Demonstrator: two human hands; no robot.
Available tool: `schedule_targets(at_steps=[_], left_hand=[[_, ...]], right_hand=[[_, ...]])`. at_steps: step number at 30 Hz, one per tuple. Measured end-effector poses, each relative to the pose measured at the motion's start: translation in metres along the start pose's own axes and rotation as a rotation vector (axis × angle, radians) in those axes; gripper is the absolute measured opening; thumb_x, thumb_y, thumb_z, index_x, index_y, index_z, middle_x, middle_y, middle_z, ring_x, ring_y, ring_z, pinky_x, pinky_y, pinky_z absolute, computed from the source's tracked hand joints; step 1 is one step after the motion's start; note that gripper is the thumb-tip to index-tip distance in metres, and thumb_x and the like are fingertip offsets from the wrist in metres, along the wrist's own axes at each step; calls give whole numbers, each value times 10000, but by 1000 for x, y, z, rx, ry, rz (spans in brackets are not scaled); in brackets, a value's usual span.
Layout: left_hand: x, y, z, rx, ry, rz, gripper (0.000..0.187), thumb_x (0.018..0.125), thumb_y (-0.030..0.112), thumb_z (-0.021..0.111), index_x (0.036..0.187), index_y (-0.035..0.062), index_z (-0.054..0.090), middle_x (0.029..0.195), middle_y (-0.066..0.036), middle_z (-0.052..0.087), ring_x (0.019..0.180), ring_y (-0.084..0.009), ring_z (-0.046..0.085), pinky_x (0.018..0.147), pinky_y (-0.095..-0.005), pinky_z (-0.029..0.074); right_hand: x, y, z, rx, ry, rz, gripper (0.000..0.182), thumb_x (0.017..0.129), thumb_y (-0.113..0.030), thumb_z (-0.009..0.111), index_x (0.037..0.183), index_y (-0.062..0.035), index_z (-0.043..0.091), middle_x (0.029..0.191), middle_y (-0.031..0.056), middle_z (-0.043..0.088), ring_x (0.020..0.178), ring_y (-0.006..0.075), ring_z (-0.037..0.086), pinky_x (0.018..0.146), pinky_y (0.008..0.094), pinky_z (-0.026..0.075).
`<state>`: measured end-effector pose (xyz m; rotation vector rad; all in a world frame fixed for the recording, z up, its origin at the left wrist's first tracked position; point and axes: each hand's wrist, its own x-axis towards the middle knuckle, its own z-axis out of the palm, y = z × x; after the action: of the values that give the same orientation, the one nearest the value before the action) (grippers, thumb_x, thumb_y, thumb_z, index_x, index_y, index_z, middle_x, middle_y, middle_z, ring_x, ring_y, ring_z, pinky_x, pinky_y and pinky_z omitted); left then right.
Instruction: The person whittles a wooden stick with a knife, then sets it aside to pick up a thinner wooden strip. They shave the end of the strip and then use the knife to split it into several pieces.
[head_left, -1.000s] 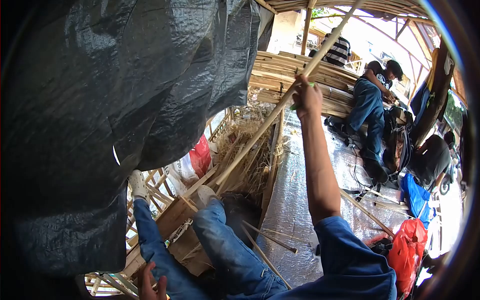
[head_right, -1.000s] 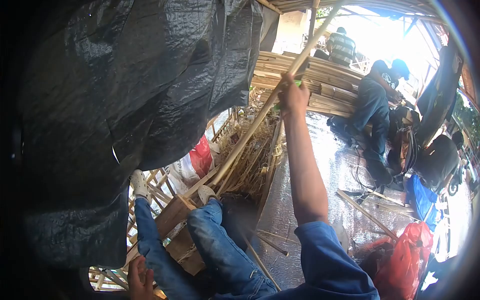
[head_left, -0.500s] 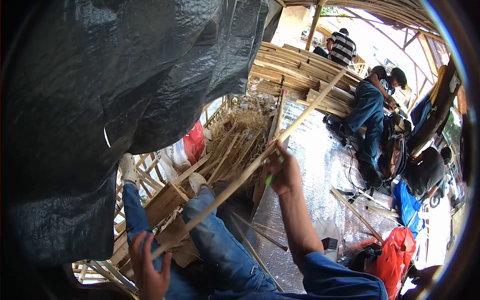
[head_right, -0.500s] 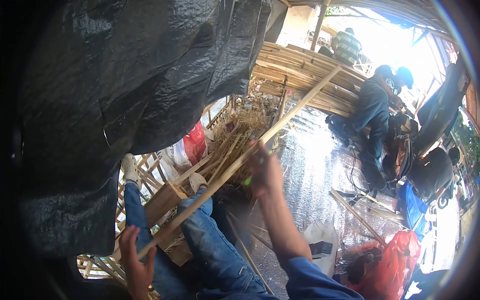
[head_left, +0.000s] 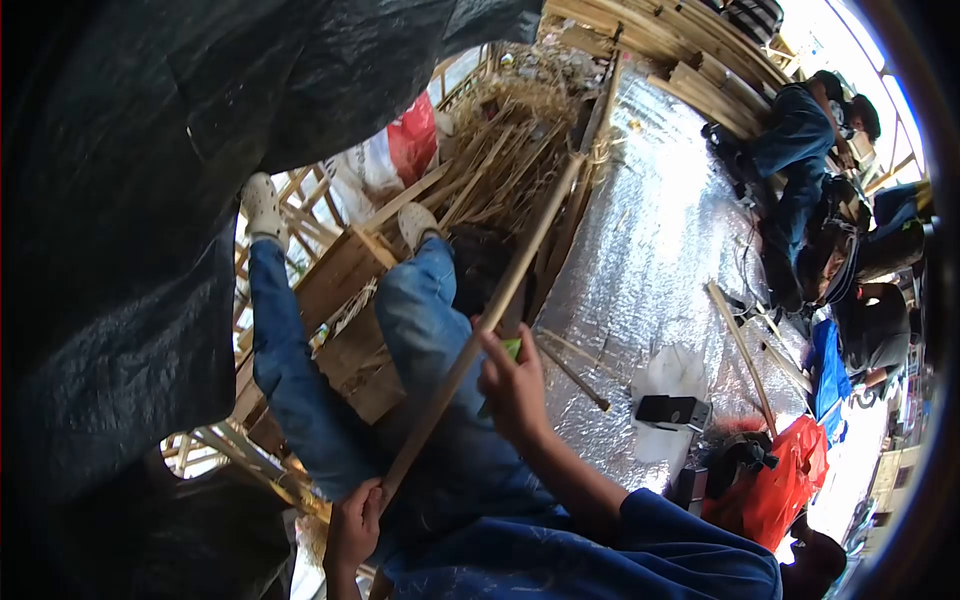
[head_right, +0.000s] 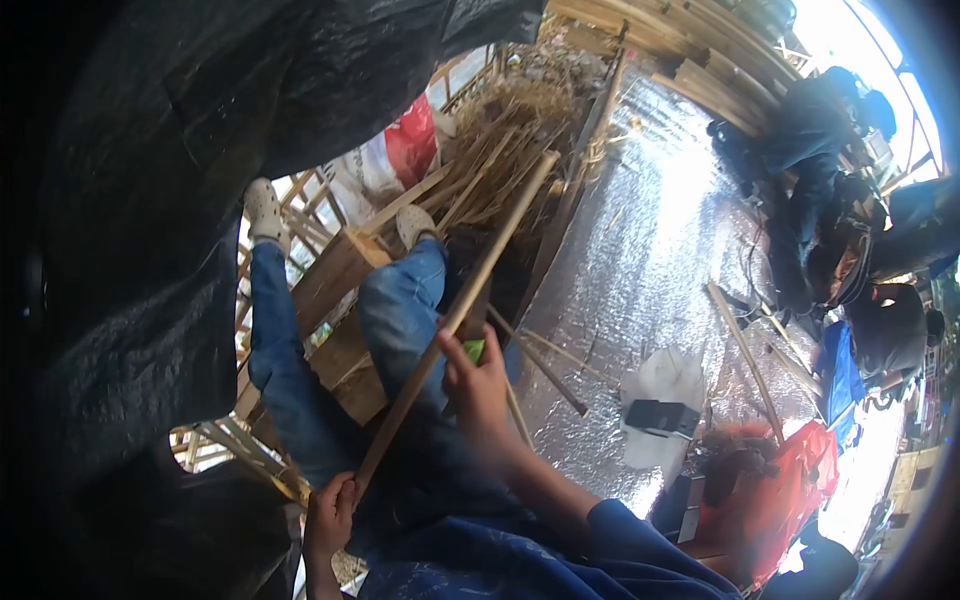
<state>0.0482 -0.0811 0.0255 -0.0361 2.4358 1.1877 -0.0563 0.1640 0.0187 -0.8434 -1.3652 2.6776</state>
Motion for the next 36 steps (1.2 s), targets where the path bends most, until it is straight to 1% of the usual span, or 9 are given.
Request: schedule_targets(at_steps=[6, 11, 14, 16, 20, 25, 29, 34, 36], left_hand=[[-39, -30, -11, 52, -190, -198, 233, 958, 218, 523, 1001, 5, 606, 700, -176, 599, 600, -283, 617, 558, -331, 468], [-11, -24, -15, 251, 24, 106, 232, 929, 156, 539, 1078, -12, 597, 1070, -157, 595, 871, -307, 637, 710, -363, 510], [42, 27, 13, -54, 47, 158, 252, 939, 158, 538, 1136, 4, 568, 1078, -175, 597, 904, -340, 630, 740, -381, 500], [78, 40, 40, -95, 92, 343, 257, 944, 148, 542, 1168, 23, 538, 985, -180, 618, 849, -333, 642, 676, -379, 501], [79, 30, 59, -165, 26, 169, 252, 955, 154, 538, 1172, 32, 499, 795, -164, 612, 702, -337, 641, 607, -379, 469], [42, -4, 41, -130, -76, -22, 231, 951, 151, 538, 1139, 17, 524, 812, -168, 621, 723, -333, 647, 616, -370, 477], [45, -4, 33, -3, -62, 129, 227, 938, 159, 556, 1107, 7, 551, 840, -173, 638, 756, -309, 666, 651, -350, 508], [91, 41, 50, -112, 45, 252, 221, 950, 209, 552, 1023, 1, 559, 777, -170, 632, 721, -300, 663, 618, -358, 496], [105, 50, 56, -74, -18, 128, 282, 971, 272, 521, 916, -5, 532, 691, -157, 609, 665, -295, 650, 574, -377, 465]], right_hand=[[54, 8, -28, -43, 46, 26, 284, 939, -236, 594, 1139, -36, 568, 607, -54, 463, 444, 22, 323, 401, 197, 232], [39, 18, -36, -255, -111, 150, 265, 934, -211, 603, 1110, -16, 567, 829, 5, 670, 548, 24, 465, 467, 180, 357], [26, 26, -27, -466, -325, 113, 248, 932, -194, 605, 1057, 15, 561, 1024, 84, 686, 901, 128, 648, 824, 258, 513], [25, 23, -28, -479, -332, 105, 238, 932, -196, 602, 1051, 8, 566, 995, 74, 686, 828, 107, 636, 746, 237, 507], [26, -1, -55, -760, -264, 127, 304, 905, -239, 629, 1055, 22, 590, 855, 48, 679, 724, 85, 586, 648, 225, 447], [39, -11, -98, -742, 48, 121, 274, 871, -224, 621, 1008, 13, 609, 710, 7, 589, 633, 77, 544, 577, 222, 414], [43, -4, -94, -712, 29, -93, 220, 849, -183, 596, 942, 10, 645, 684, 8, 575, 623, 71, 529, 568, 219, 403], [36, 12, -74, -915, -114, -420, 200, 827, -146, 569, 917, 11, 654, 666, 95, 603, 628, 157, 585, 600, 307, 445], [33, 14, -73, -1190, -194, -431, 201, 802, -147, 589, 938, -1, 603, 685, 178, 612, 677, 316, 618, 627, 405, 470]])
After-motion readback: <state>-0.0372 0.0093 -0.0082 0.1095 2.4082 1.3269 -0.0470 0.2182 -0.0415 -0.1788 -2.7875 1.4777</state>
